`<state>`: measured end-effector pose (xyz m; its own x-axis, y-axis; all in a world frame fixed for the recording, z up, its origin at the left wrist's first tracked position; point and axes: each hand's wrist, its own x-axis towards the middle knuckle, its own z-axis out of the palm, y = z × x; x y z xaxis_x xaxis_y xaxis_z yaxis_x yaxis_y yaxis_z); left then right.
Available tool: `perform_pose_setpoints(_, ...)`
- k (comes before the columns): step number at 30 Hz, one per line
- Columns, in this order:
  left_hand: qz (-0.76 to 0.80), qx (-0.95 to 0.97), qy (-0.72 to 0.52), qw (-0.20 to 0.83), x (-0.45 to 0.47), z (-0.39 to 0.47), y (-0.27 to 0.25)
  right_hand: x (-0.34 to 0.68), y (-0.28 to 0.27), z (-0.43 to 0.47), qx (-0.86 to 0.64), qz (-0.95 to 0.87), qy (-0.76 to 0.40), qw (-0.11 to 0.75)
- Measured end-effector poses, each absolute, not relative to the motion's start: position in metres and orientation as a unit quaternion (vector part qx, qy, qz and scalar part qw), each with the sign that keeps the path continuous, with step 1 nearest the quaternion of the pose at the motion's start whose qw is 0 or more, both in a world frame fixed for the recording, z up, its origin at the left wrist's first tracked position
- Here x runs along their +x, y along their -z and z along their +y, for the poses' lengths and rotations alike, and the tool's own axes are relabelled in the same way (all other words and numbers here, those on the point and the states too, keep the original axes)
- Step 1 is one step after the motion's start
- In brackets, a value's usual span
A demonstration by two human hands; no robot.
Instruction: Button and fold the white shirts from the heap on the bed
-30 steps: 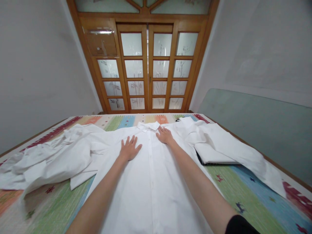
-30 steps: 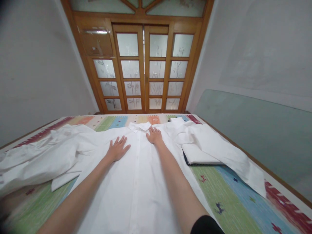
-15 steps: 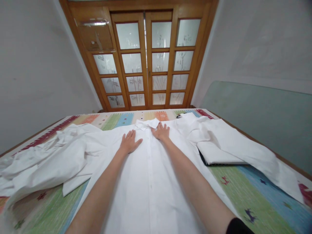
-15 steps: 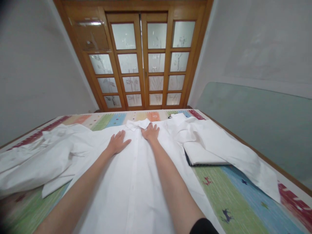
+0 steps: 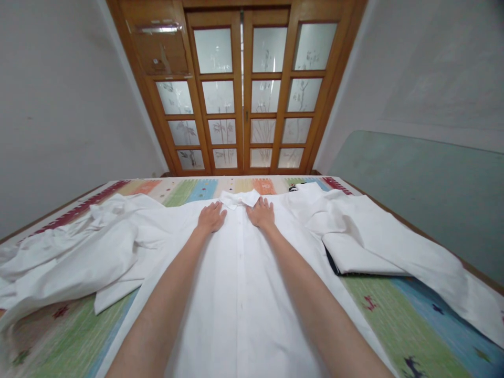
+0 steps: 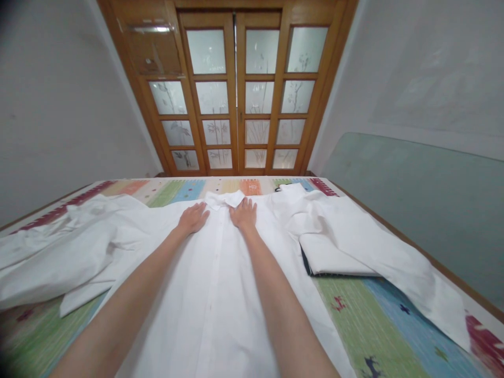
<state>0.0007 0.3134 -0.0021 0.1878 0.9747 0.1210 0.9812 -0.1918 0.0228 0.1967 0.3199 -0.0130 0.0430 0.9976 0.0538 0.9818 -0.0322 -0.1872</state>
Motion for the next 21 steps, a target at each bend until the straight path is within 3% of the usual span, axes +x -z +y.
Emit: perform_pose_setpoints(21, -0.662, -0.745, -0.005, -0.087, -0.021, 0.375, -0.006, 0.198, 0.009, 0.318, -0.722, -0.68, -0.078, 0.1)
